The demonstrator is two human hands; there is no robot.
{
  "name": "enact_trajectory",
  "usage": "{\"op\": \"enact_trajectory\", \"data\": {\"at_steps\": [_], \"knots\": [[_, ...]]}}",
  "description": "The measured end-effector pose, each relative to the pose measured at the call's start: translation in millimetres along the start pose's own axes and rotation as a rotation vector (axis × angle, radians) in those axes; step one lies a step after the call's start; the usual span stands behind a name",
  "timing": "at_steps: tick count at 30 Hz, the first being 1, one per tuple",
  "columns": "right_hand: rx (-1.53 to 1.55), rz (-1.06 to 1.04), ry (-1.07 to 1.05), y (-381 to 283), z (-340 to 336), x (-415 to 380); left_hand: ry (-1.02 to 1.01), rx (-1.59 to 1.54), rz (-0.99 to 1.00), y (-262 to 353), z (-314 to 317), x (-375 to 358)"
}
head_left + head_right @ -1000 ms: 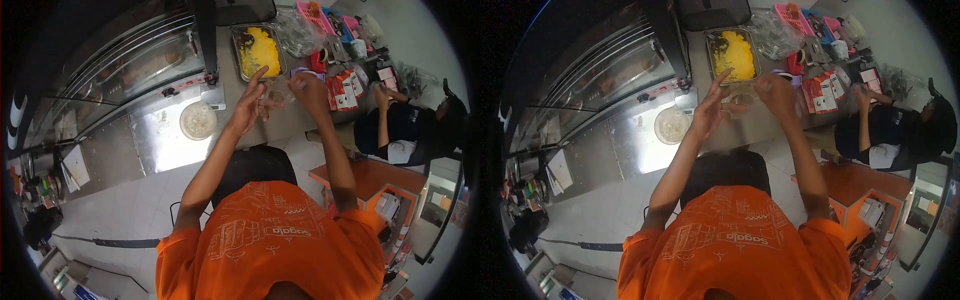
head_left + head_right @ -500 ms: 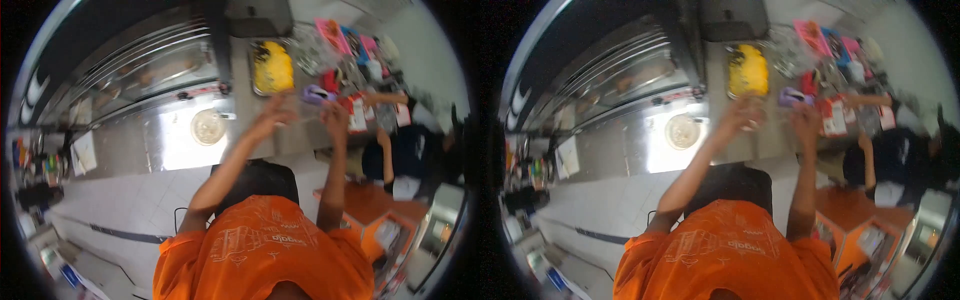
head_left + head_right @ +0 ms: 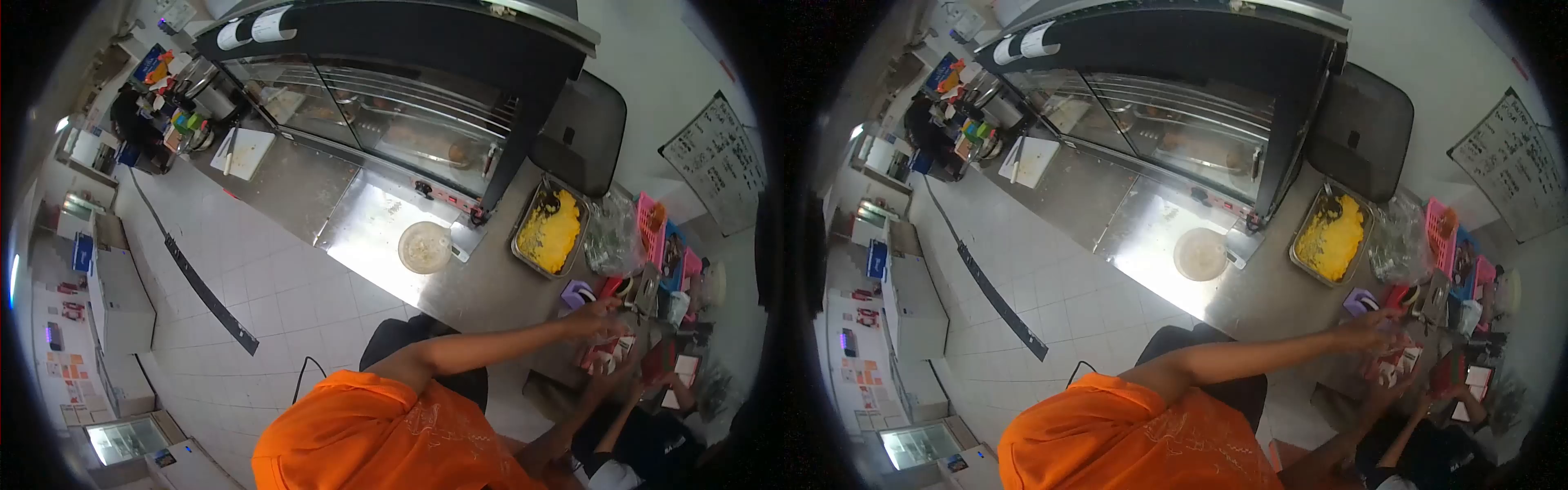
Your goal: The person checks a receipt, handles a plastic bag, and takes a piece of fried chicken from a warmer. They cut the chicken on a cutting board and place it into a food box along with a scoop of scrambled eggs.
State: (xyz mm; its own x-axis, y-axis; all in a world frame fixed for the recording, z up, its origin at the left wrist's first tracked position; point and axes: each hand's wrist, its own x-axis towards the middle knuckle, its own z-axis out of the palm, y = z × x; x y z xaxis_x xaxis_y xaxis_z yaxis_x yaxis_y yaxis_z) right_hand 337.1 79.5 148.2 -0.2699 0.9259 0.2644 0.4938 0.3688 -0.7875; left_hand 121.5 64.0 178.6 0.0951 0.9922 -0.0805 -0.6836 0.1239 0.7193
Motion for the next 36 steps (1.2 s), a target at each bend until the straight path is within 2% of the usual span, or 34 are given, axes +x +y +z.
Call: {"op": "enact_trajectory", "data": {"at_steps": [2,5,6,7,8,9,11,13,15,16,17,19,21,22,23,24,25,26,27,28,30,31,33,36], "knots": [[0.055,-0.022,0.191,87.9,39.1,-24.5,0.005,-0.017,0.047,-18.5,0.2,14.0],[0.386,-0.155,0.138,223.3,124.4,-58.4,0.02,0.007,0.204,-42.6,-1.9,34.0],[0.395,-0.164,0.131,230.0,133.8,-57.3,0.037,0.144,0.18,-37.1,0.3,29.6],[0.07,-0.036,0.173,218.4,146.2,-59.9,0.056,0.284,0.153,-30.9,2.4,26.1],[-0.252,0.091,0.211,215.6,159.2,-61.6,0.024,0.216,0.079,-32.6,4.6,25.5],[-0.303,0.153,0.226,216.4,163.9,-61.5,0.036,0.23,0.089,-34.6,5.2,23.2],[-0.223,0.174,0.226,198.5,170.1,-55.2,0.189,0.673,0.284,-36.1,4.9,18.1],[-0.211,0.208,0.229,200.8,180.7,-56.0,0.262,0.645,0.296,-27.3,-0.3,9.7],[-0.191,0.213,0.231,189.4,183.6,-47.8,0.259,0.9,0.115,-10.1,-2.8,-11.4],[-0.18,0.214,0.236,183.5,183.9,-44.9,0.361,0.915,0.147,8.4,4.5,-31.0],[-0.165,0.21,0.238,175.1,183.9,-39.8,0.363,0.914,0.147,2.6,-4.3,-32.4],[-0.122,0.202,0.243,154.2,183.5,-33.9,0.55,1.132,0.701,-21.5,-32.1,-47.4],[-0.08,0.257,0.241,115.2,166.6,-42.9,0.583,1.273,0.659,-41.7,-67.4,-81.6],[-0.081,0.314,0.246,86.6,165.6,-40.6,0.416,0.719,0.233,2.9,-56.7,-120.2],[-0.104,0.372,0.27,63.3,158.8,-43.1,0.46,0.728,0.123,28.6,-54.6,-143.3],[-0.136,0.385,0.22,77.4,156.8,-45.8,0.438,0.667,-0.056,57.4,-54.1,-169.0],[-0.301,0.24,0.359,135.6,174.5,-57.6,0.447,0.722,-0.096,64.7,-69.4,-190.1],[0.005,0.179,0.276,139.2,167.0,-53.3,0.449,0.702,-0.077,55.3,-99.3,-208.6],[0.013,0.147,0.212,100.4,153.2,-49.8,0.469,0.653,0.053,59.6,-109.8,-232.5],[0.048,0.127,0.213,137.2,162.3,-58.8,0.524,0.657,0.014,66.3,-113.9,-253.8],[0.064,0.263,0.436,102.8,166.3,-58.6,0.644,0.663,-0.081,81.7,-130.6,-290.3],[0.062,0.273,0.446,92.9,163.0,-58.6,0.689,0.657,-0.107,80.5,-144.3,-310.4],[0.323,0.249,0.389,79.3,162.0,-60.0,0.756,0.668,-0.17,85.3,-160.0,-343.8],[0.179,0.217,0.438,76.8,164.2,-63.2,0.829,0.647,-0.194,87.2,-180.3,-380.5]]}}
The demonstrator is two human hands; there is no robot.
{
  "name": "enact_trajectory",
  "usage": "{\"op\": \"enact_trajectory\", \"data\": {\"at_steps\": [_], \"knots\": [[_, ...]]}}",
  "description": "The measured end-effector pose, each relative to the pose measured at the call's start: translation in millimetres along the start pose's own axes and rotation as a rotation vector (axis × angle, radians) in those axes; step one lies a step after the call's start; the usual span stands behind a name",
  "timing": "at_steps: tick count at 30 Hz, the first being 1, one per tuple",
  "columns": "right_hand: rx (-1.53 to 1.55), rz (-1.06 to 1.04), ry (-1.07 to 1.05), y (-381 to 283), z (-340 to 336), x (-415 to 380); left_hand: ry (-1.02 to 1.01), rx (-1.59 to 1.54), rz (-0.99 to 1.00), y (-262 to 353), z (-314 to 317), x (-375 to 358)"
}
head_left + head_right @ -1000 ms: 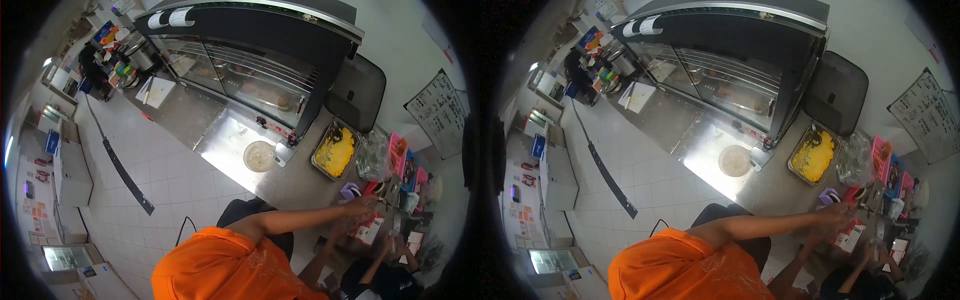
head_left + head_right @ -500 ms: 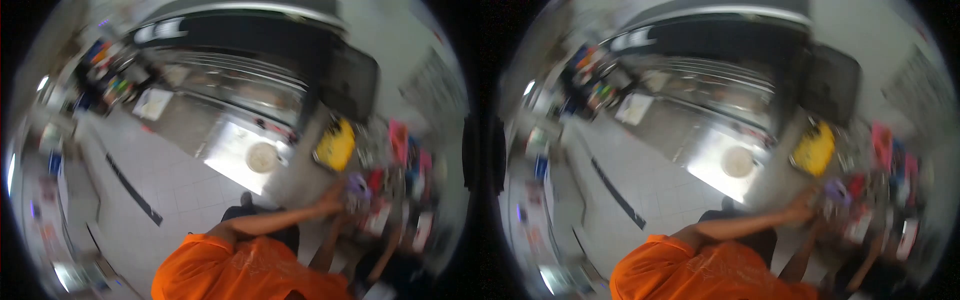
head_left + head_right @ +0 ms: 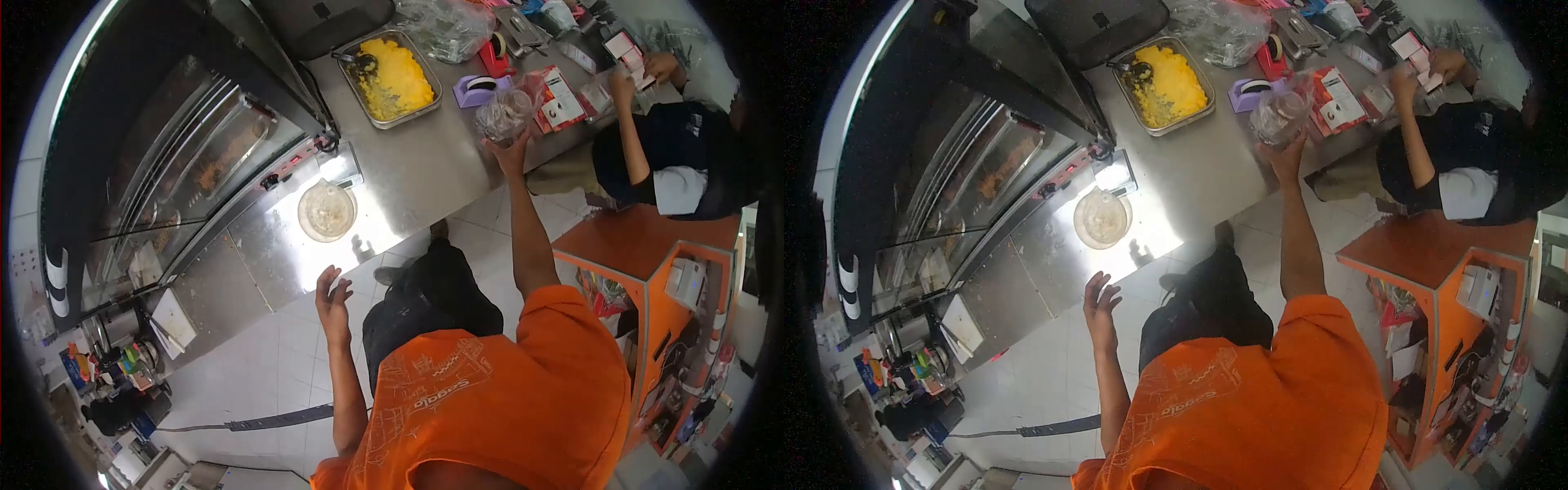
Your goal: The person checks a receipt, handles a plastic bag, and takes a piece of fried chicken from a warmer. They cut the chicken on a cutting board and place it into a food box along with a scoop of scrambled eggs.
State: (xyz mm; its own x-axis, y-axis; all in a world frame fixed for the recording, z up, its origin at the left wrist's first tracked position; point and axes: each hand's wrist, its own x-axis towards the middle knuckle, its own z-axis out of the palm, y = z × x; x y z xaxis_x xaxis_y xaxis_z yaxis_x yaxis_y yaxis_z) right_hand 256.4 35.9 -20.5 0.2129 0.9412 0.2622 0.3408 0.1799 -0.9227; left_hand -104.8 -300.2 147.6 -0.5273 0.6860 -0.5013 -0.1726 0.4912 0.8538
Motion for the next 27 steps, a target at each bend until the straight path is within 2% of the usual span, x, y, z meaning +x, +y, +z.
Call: {"op": "enact_trajectory", "data": {"at_steps": [3,5,6,8,9,10,12,13,14,16,19,20,22,23,27], "knots": [[-0.095,-0.035,0.038,1.7,1.7,-10.9,0.029,-0.037,0.001,-15.5,-23.6,-5.8],[-0.276,0.05,0.026,0.4,-0.1,-8.8,0.063,-0.055,-0.028,-21.2,-33.2,-6.7],[-0.089,-0.005,0.038,10.5,3.3,-9.6,0.041,-0.075,-0.014,-28.1,-38.7,-6.8],[-0.36,0.033,0.033,14.6,2.7,-22.0,0.046,-0.132,0.015,-39.5,-49.1,-5.2],[-0.528,-0.015,0.018,-18.1,6.1,-29.6,0.079,-0.145,0.017,-59.0,-54.9,0.0],[-0.42,-0.143,0.076,-35.2,8.7,-41.8,0.094,-0.14,0.005,-56.3,-60.0,-1.8],[-0.533,-0.037,0.17,10.2,22.2,-65.2,0.063,-0.243,0.071,-71.2,-76.8,1.6],[-0.509,0.037,0.131,4.6,29.0,-79.5,0.062,-0.25,0.098,-78.7,-85.7,1.4],[-0.461,0.002,0.133,-16.9,48.5,-93.4,0.102,-0.276,0.092,-76.1,-91.1,-3.8],[-0.245,0.135,-0.225,-61.1,89.1,-129.7,0.164,-0.315,0.108,-73.3,-116.3,-10.1],[0.083,-0.03,-0.588,-160.3,176.6,-172.0,0.232,-0.35,0.092,-72.7,-156.1,-13.6],[0.142,-0.116,-0.686,-206.3,210.8,-179.7,0.278,-0.322,0.153,-69.1,-174.8,-10.6],[0.304,-0.156,-0.844,-282.0,268.5,-192.7,0.381,-0.293,0.286,-50.3,-211.5,-6.3],[0.374,-0.18,-0.896,-327.1,291.1,-202.9,0.403,-0.299,0.421,-40.4,-234.5,2.5],[0.531,-0.348,-1.068,-477.0,361.9,-234.4,0.561,-0.189,0.716,68.4,-317.5,12.3]]}}
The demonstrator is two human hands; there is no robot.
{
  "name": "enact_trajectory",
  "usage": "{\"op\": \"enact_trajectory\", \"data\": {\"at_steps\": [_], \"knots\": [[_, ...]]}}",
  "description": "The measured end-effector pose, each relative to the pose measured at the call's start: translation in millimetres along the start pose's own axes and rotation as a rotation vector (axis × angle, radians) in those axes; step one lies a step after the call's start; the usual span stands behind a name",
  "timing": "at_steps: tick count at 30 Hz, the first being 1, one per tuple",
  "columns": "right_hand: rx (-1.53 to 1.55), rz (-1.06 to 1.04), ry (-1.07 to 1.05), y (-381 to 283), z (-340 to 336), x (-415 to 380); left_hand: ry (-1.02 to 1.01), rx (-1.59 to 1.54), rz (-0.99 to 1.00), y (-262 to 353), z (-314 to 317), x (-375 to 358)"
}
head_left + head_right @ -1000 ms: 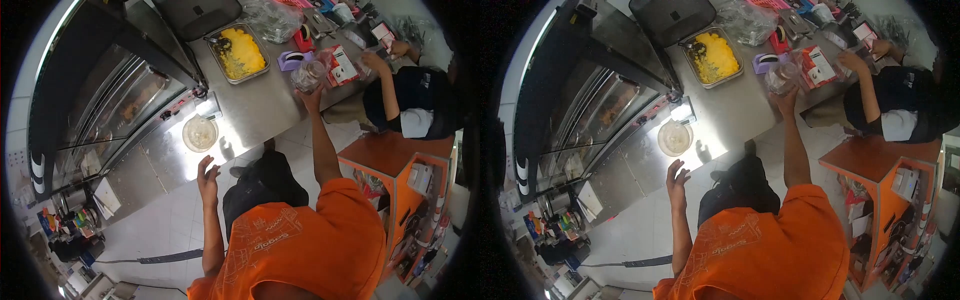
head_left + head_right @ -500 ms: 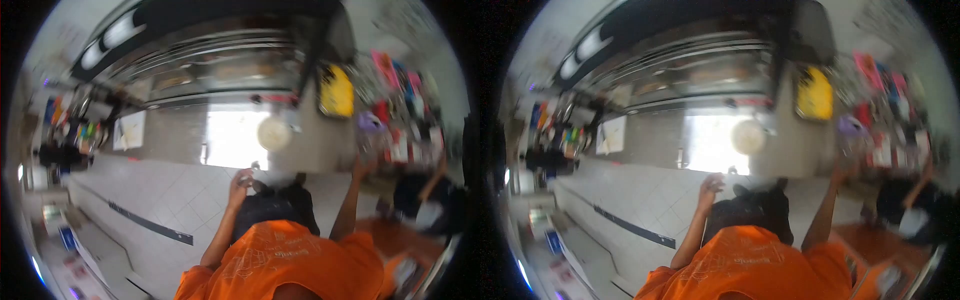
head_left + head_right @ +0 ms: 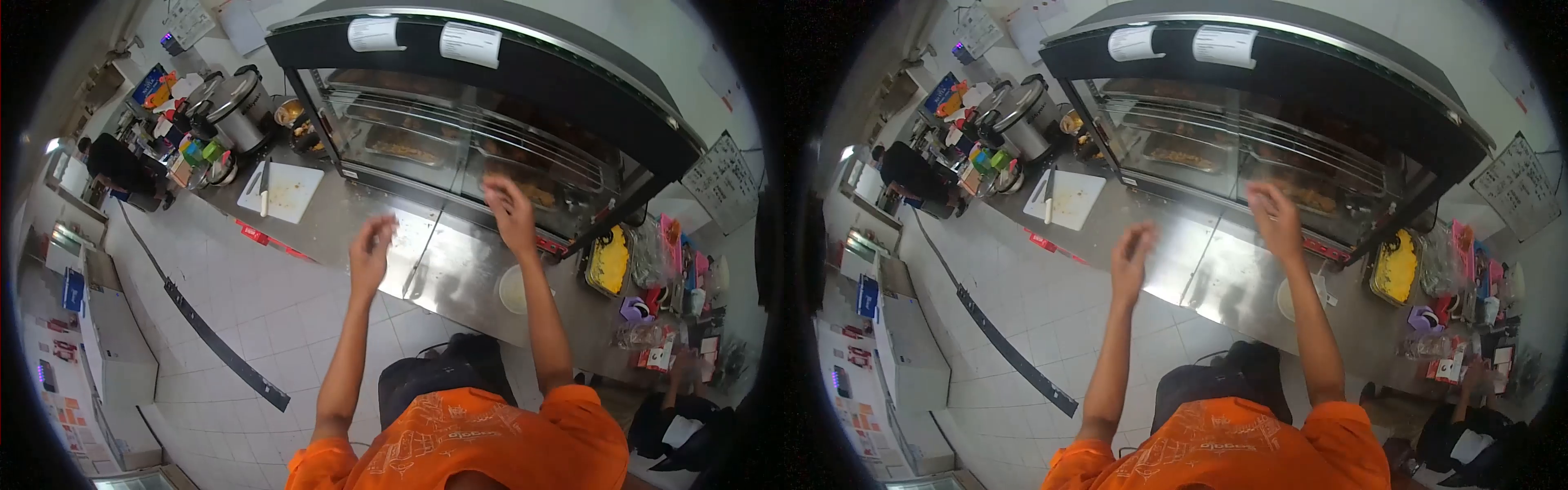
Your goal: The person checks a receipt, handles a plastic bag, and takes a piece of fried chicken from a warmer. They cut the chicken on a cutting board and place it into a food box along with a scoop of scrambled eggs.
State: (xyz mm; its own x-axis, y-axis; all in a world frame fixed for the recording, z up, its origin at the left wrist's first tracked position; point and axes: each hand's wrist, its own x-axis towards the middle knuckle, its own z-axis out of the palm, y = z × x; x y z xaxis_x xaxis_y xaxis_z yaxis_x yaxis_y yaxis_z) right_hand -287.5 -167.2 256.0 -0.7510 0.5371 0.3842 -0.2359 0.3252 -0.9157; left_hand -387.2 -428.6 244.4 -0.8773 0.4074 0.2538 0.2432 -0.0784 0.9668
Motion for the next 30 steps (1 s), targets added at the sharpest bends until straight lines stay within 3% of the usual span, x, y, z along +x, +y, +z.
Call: {"op": "enact_trajectory", "data": {"at_steps": [6,8,10,12,16,20,24,30], "knots": [[0.059,-0.237,-0.01,-88.7,95.3,127.3,0.006,0.044,0.445,112.5,-21.8,150.5],[0.032,-0.293,0.071,-100.5,114.9,154.8,0.0,0.047,0.496,143.0,-24.4,186.5],[-0.007,-0.331,0.146,-106.6,129.3,174.3,-0.067,0.082,0.671,168.7,-23.3,218.4],[0.016,-0.345,0.285,-104.6,139.8,190.3,-0.131,0.17,0.686,184.9,-23.6,253.0],[0.098,-0.246,0.274,-102.9,156.5,198.5,-0.348,0.381,0.718,183.8,-27.5,324.1],[0.139,-0.126,0.249,-102.1,166.5,198.9,-0.498,0.51,0.789,183.2,-26.6,346.3],[0.233,-0.057,0.242,-101.3,175.1,195.9,-0.544,0.59,1.026,181.2,-29.1,352.0],[0.321,-0.022,0.286,-114.8,189.4,185.7,-0.58,0.58,1.094,176.1,-43.3,367.3]]}}
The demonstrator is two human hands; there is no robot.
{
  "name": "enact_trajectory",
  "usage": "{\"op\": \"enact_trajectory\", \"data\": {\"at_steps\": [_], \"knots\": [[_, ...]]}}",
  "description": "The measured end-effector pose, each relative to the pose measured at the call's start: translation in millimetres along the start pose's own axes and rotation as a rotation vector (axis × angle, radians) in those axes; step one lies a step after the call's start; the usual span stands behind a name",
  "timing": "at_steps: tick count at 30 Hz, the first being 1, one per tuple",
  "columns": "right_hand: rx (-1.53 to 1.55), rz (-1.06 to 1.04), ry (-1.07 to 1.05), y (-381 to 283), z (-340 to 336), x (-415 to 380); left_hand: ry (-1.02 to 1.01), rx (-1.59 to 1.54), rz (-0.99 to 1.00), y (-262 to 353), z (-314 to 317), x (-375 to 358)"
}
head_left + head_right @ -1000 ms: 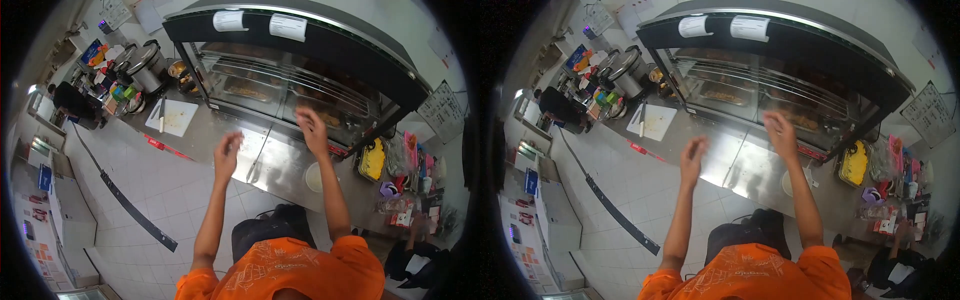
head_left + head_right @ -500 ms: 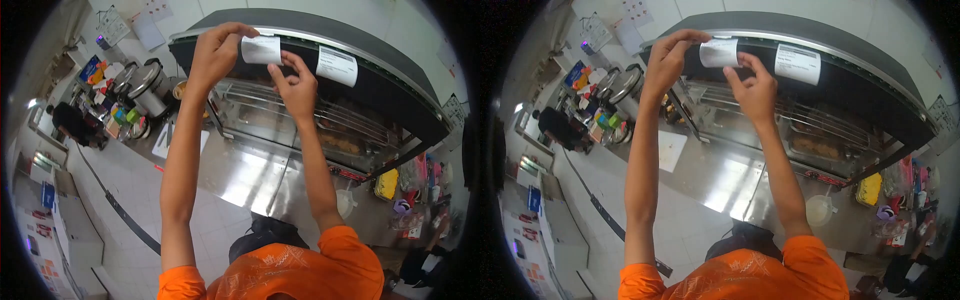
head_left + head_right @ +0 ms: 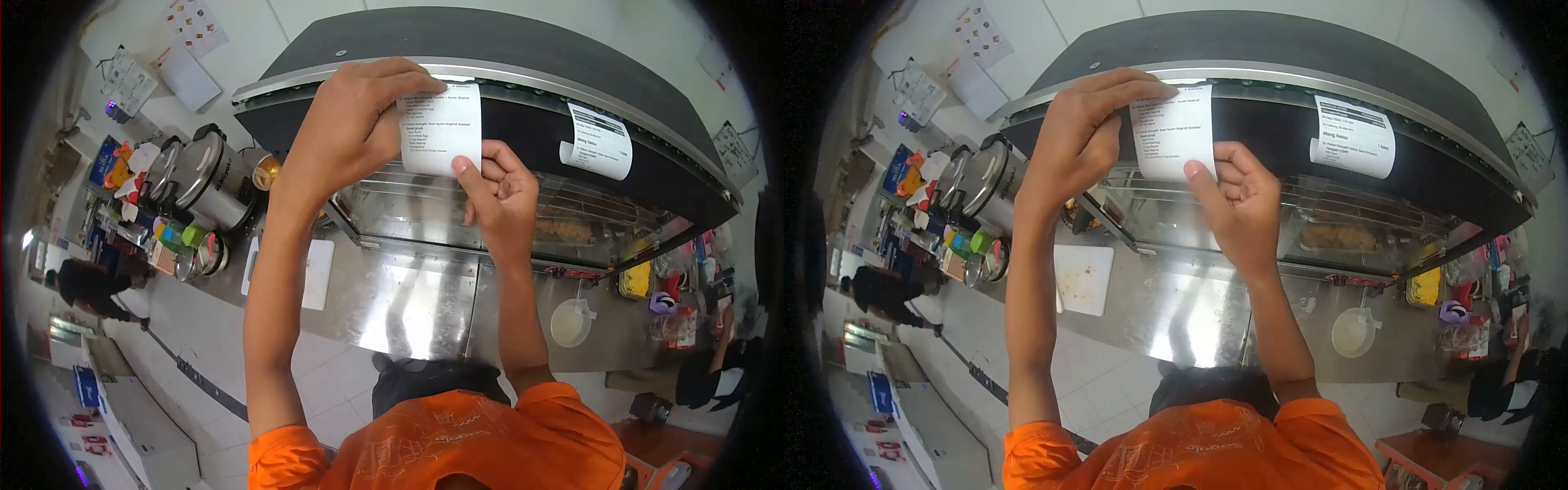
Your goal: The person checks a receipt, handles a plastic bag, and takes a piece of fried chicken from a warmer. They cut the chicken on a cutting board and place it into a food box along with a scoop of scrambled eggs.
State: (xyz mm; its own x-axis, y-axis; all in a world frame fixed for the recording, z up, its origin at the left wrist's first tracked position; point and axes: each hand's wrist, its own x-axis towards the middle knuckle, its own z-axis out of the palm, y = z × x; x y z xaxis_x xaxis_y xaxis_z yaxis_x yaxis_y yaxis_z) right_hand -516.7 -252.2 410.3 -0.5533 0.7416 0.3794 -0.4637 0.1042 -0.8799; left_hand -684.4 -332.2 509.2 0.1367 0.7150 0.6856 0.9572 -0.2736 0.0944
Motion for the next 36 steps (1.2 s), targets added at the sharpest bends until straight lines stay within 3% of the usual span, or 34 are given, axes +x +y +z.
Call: {"op": "enact_trajectory", "data": {"at_steps": [22,29,34,36], "knots": [[-0.1,-0.028,0.149,44.6,147.0,-5.1,0.006,0.024,0.068,-104.1,-81.1,-75.7],[-0.16,-0.039,0.244,46.9,156.8,-7.7,0.126,-0.057,0.102,-112.9,-66.5,-86.9],[-0.186,-0.071,0.267,44.9,155.6,-10.2,0.139,0.199,0.156,-114.9,-70.6,-89.8],[-0.179,-0.08,0.276,44.5,156.6,-9.4,0.14,0.15,0.11,-111.7,-75.1,-89.7]]}}
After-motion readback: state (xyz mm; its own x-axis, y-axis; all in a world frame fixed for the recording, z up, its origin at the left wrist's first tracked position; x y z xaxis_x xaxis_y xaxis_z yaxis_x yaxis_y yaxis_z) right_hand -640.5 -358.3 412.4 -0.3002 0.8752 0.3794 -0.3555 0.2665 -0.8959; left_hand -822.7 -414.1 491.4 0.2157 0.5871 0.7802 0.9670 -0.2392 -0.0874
